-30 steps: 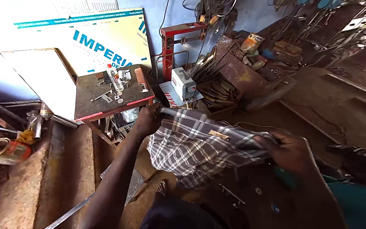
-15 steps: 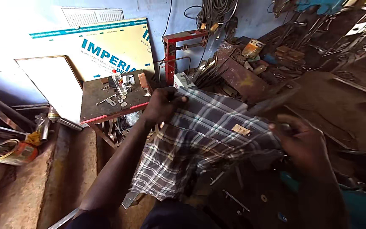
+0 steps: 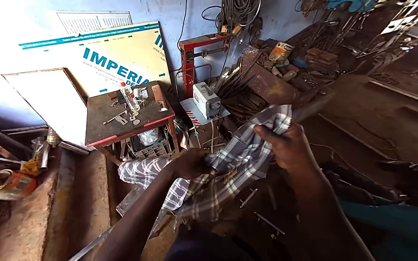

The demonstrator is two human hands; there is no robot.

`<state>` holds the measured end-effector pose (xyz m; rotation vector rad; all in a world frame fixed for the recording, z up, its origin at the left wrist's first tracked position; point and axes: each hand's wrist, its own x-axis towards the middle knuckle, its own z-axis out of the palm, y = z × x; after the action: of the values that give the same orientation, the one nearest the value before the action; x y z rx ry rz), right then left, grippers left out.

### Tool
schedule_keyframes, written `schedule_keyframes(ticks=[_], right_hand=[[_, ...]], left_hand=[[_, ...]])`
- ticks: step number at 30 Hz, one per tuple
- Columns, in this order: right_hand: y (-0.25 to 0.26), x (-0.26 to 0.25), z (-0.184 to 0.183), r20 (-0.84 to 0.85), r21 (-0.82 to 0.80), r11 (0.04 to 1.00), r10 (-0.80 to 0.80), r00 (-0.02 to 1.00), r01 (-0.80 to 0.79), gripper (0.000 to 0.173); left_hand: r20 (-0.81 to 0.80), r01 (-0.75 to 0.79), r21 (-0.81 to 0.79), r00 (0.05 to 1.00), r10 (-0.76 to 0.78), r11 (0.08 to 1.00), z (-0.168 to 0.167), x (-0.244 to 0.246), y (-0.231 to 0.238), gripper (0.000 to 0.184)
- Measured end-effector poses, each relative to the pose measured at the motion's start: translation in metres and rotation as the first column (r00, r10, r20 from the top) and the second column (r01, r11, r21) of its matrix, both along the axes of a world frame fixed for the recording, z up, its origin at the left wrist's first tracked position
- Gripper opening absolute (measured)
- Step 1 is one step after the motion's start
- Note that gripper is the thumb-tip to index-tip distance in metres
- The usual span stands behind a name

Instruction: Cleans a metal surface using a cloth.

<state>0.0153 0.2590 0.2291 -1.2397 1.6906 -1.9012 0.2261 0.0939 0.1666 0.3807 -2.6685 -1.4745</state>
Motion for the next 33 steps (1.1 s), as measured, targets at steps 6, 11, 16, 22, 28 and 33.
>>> schedule_keyframes(ticks=[6, 11, 16, 22, 28, 33], right_hand=[[0.007, -0.016, -0.005, 0.063, -0.045, 0.996, -0.074, 0.995, 0.077, 0.019], [0.01, -0.013, -0.002, 0.096, -0.081, 0.991, -0.098, 0.991, 0.106, 0.02], [0.015, -0.013, 0.002, 0.083, -0.113, 0.989, -0.083, 0.993, 0.092, 0.021], [0.027, -0.041, -0.011, 0.095, -0.031, 0.973, -0.227, 0.969, 0.23, 0.019], [0.038, -0.056, -0.05, 0.102, 0.188, 0.906, -0.402, 0.91, 0.379, 0.012], [0.044, -0.055, -0.079, 0.135, 0.326, 0.869, -0.432, 0.892, 0.371, 0.016]], left_hand=[[-0.432, -0.337, -0.077, 0.86, 0.273, 0.938, -0.037, 0.004, 0.011, 0.042], [-0.684, -0.4, -0.307, 0.724, 0.093, 0.864, -0.065, -0.014, 0.021, 0.025], [-0.567, -0.437, -0.411, 0.81, 0.151, 0.8, -0.072, -0.035, 0.034, 0.025], [-0.576, -0.499, -0.311, 0.776, 0.258, 0.809, -0.056, -0.041, 0.03, 0.016], [-0.408, -0.52, -0.458, 0.844, 0.35, 0.721, 0.002, -0.036, 0.033, 0.014], [-0.07, -0.274, 0.138, 0.956, 0.286, 0.952, 0.017, -0.04, 0.017, 0.016]])
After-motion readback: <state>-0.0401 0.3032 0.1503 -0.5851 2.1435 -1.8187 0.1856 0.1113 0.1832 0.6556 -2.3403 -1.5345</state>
